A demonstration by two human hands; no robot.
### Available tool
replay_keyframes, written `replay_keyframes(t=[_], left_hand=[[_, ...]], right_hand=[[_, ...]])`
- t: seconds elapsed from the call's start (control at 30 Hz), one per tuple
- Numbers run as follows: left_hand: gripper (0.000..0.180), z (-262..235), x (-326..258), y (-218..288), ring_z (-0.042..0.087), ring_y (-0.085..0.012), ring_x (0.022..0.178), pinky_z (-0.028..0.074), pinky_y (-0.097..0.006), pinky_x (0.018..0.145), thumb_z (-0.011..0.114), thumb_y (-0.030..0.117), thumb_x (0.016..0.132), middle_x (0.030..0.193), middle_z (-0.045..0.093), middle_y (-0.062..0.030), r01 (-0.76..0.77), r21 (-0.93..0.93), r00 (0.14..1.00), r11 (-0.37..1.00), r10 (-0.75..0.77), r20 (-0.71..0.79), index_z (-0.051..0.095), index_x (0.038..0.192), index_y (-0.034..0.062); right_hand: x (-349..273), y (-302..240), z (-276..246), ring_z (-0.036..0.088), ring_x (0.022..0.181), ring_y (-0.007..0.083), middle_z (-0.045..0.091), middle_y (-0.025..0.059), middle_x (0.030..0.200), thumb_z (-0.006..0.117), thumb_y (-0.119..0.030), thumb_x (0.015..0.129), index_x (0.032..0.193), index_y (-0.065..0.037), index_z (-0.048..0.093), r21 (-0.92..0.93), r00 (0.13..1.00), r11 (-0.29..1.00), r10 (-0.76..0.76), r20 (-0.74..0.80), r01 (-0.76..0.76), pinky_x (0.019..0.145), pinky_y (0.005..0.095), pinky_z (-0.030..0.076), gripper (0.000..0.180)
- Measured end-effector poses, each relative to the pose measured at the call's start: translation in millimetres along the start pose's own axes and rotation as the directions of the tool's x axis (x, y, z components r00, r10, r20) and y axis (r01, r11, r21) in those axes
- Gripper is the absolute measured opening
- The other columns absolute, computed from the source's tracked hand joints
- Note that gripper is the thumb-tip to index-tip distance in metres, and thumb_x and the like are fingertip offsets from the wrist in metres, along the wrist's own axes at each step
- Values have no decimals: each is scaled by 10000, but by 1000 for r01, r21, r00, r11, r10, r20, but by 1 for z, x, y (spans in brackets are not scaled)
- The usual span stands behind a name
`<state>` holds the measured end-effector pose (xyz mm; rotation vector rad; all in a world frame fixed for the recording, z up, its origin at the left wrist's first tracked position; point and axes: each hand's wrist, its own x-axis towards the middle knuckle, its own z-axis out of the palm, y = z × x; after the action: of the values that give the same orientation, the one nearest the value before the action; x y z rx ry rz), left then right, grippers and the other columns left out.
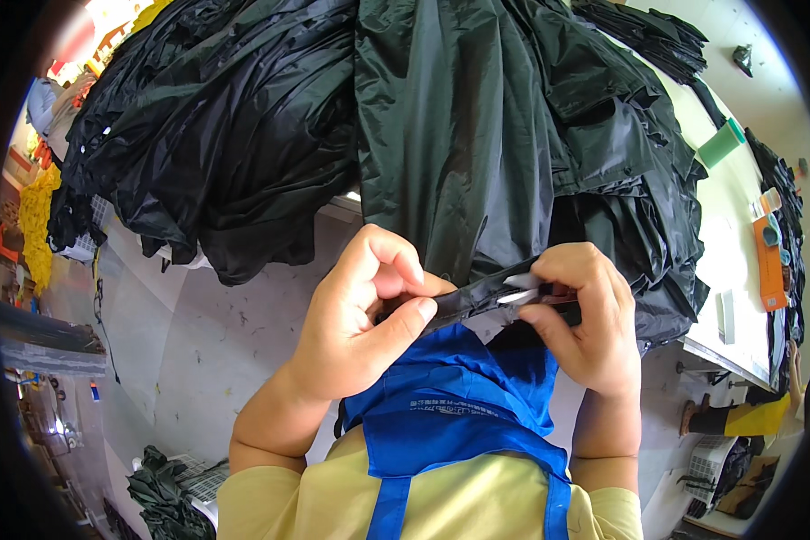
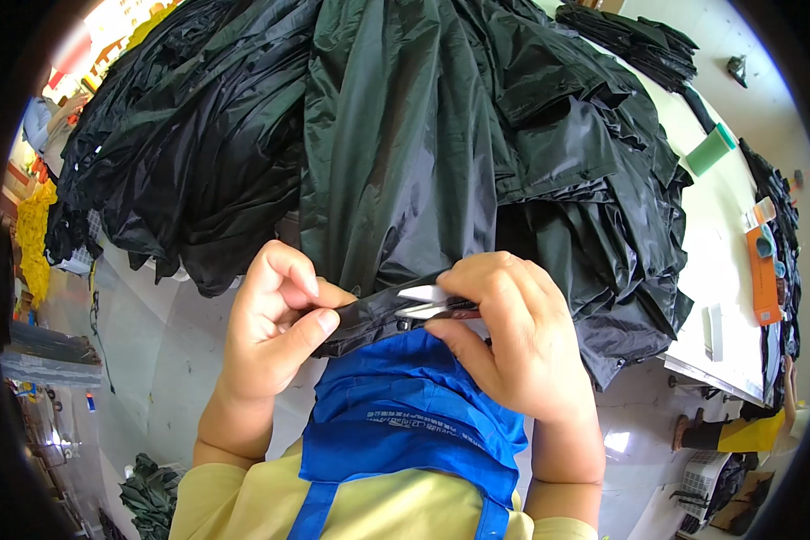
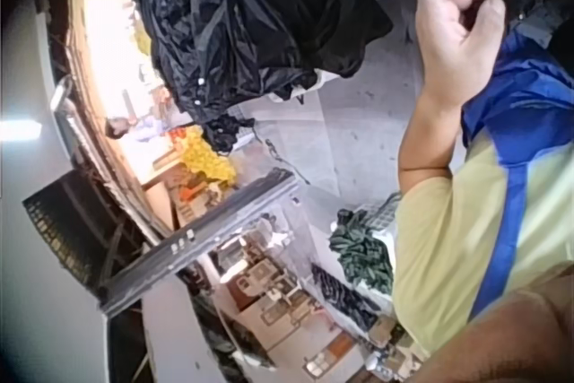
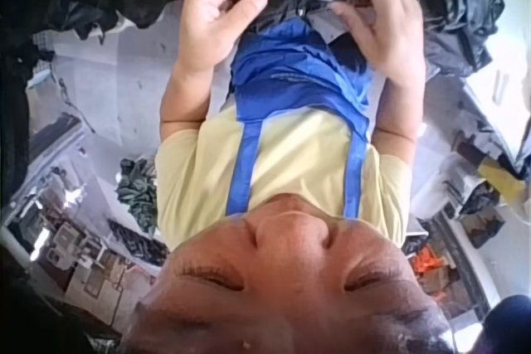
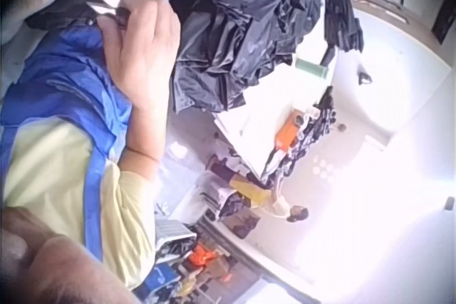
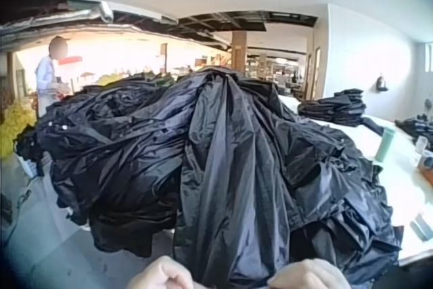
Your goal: The person repeatedly picks up black fabric pieces from a pile on a table and uses scissors to trim edges and threads. The person handles the fabric one at a time, cutting along seams and removing excess material before placing the pieces back on the table.
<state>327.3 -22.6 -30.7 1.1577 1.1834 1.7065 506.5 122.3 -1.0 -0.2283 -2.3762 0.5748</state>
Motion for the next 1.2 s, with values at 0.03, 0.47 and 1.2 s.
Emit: replay_keyframes(t=[0.03,0.47,1.2], left_hand=[[247,0,0,1,595,-104,803,470,-240,753,531,-60,862,915,657,-191,12,2,1000,1000,-12,3,355,984,65],[243,1,1,9,563,-62,801,425,-200,718,530,-73,852,928,652,-142,85,45,996,995,-85,-8,383,993,60],[221,5,-1,13,590,-86,817,439,-201,713,520,-101,854,876,628,-84,56,176,998,983,-48,-49,408,964,54]], right_hand=[[3,0,-1,603,744,272,624,109,865,748,-70,671,926,-16,591,-19,1000,999,-31,6,31,660,341,454,305],[13,-1,-5,592,652,202,639,37,793,765,-121,641,850,-62,663,-90,982,982,-174,-69,168,590,320,412,240],[16,-20,7,586,626,130,623,-3,788,707,-127,629,849,-74,673,-254,941,909,-338,16,330,573,269,394,229]])
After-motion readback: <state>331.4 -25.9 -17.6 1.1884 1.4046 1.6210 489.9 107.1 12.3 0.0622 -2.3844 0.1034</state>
